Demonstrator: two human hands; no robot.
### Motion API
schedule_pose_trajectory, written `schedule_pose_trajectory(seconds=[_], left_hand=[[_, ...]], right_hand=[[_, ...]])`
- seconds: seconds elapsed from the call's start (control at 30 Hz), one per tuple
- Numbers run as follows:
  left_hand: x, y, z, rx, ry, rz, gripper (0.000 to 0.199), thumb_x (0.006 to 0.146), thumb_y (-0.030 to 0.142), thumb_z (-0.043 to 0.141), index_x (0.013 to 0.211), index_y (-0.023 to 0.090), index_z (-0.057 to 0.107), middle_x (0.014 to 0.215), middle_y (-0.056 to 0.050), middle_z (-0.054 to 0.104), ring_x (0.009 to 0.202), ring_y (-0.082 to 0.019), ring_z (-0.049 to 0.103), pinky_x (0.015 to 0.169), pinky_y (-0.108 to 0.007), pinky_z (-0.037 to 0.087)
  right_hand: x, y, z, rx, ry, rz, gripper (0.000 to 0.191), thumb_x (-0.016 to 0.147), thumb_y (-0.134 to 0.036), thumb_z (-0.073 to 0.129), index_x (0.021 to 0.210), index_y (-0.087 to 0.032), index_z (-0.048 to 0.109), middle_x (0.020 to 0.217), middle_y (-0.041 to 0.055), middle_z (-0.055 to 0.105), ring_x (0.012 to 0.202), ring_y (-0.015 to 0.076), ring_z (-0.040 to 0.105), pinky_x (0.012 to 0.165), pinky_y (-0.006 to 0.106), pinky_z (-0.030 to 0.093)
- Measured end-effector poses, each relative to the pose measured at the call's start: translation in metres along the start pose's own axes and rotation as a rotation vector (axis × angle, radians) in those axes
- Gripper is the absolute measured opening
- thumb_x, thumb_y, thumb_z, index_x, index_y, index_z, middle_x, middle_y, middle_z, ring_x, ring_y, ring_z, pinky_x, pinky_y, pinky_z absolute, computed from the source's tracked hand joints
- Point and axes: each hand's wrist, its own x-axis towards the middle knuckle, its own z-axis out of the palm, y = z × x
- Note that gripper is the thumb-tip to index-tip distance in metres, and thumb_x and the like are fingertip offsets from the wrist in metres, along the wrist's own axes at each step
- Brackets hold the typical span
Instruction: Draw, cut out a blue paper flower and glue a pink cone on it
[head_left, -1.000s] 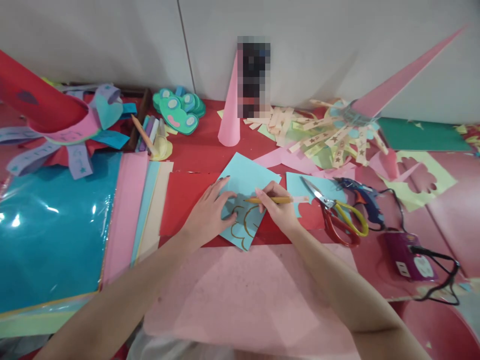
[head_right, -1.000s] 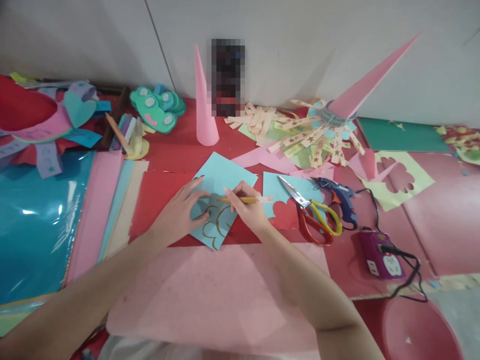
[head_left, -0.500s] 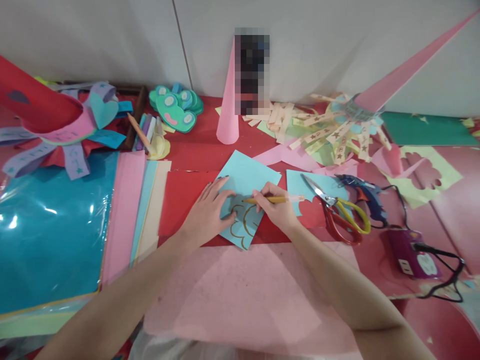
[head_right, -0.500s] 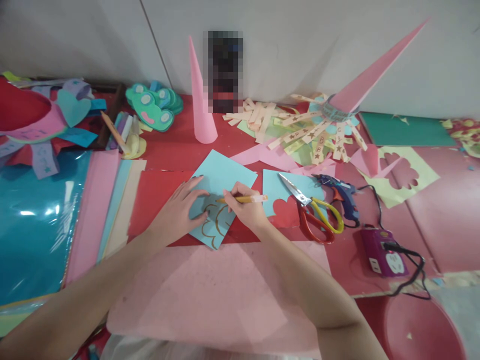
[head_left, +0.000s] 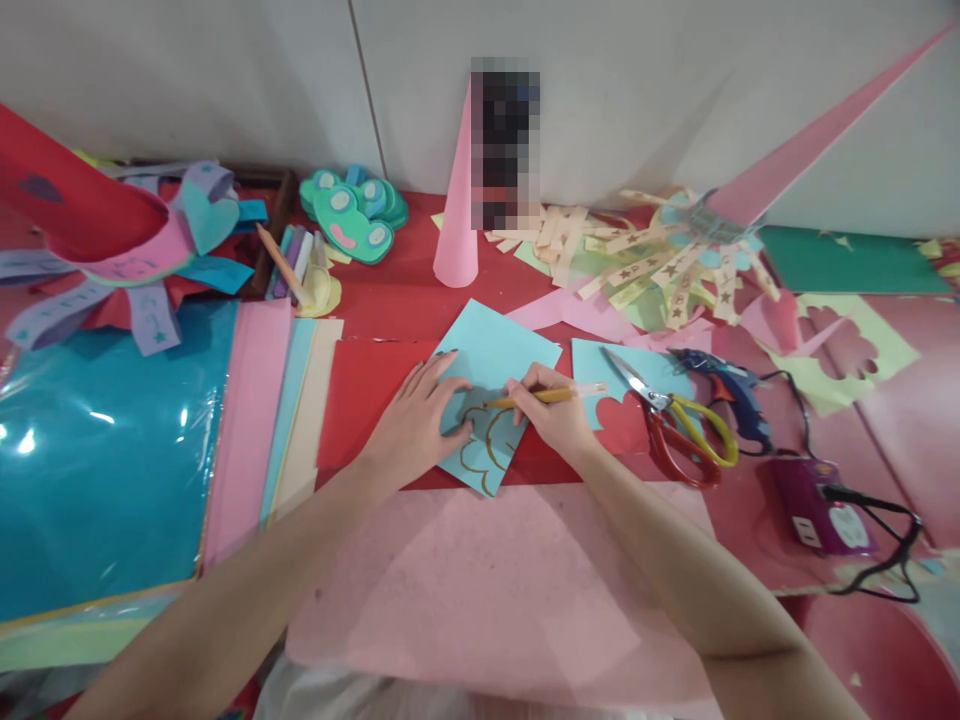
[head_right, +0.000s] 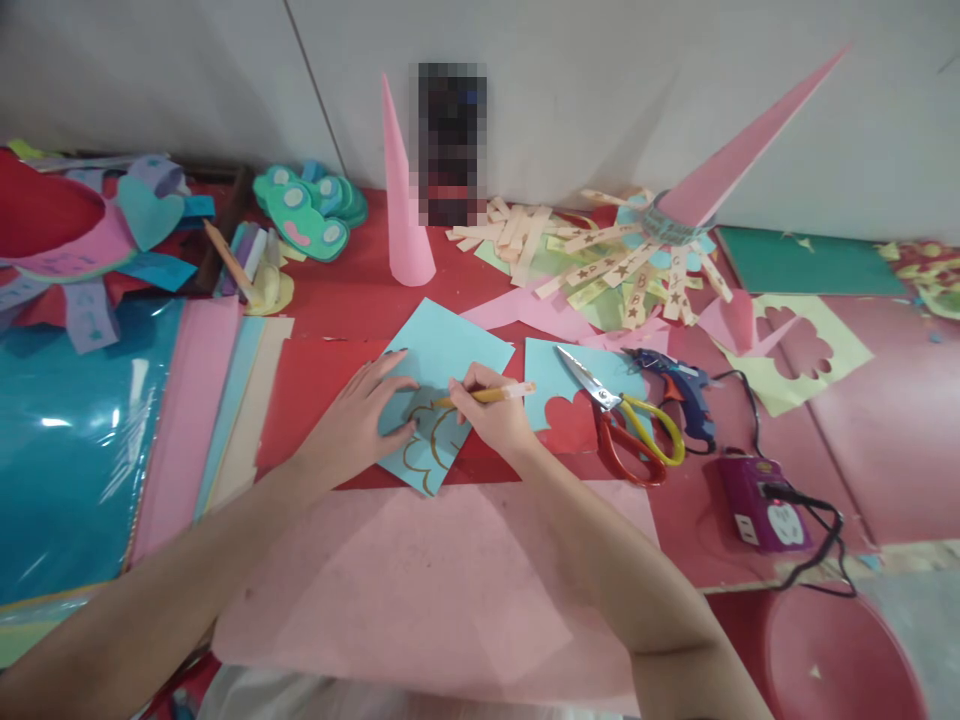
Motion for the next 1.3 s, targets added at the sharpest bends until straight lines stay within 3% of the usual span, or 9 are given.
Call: schedule_pose_trajectory(seconds=[0.57,1.0,1.3], left_hand=[[-0.0006,-0.0007,0.0013,-0.014,0.0,0.008,0.027,0.084,0.03,0.054,0.109,0.02,0.051,0.147,-0.012,0.036,0.138,-0.026,0.031,0.114,-0.047,0.027],[-0.0002,0.0003,-0.0001,-0.034,-0.009,0.0,0.027,0.084,0.028,0.054,0.109,0.021,0.05,0.148,-0.011,0.035,0.138,-0.026,0.031,0.114,-0.049,0.027],[-0.0003,0.0004,-0.0002,-0.018,-0.001,0.001,0.028,0.083,0.028,0.056,0.109,0.02,0.05,0.147,-0.012,0.037,0.137,-0.026,0.033,0.113,-0.048,0.028]], right_hand=[[0.0008,-0.0035,-0.0006,0.008,-0.011,0.026,0.038,0.079,-0.042,0.06,0.054,-0.024,0.038,0.038,-0.0054,0.049,0.043,0.0131,0.052,0.058,0.031,0.05],[0.0003,-0.0027,-0.0008,0.027,0.033,0.008,0.038,0.08,-0.042,0.059,0.054,-0.024,0.039,0.038,-0.0062,0.049,0.043,0.0123,0.052,0.068,0.035,0.054],[0.0008,-0.0023,0.0008,-0.005,0.019,0.019,0.038,0.08,-0.044,0.06,0.055,-0.024,0.04,0.041,-0.0038,0.054,0.047,0.0142,0.057,0.058,0.029,0.049]])
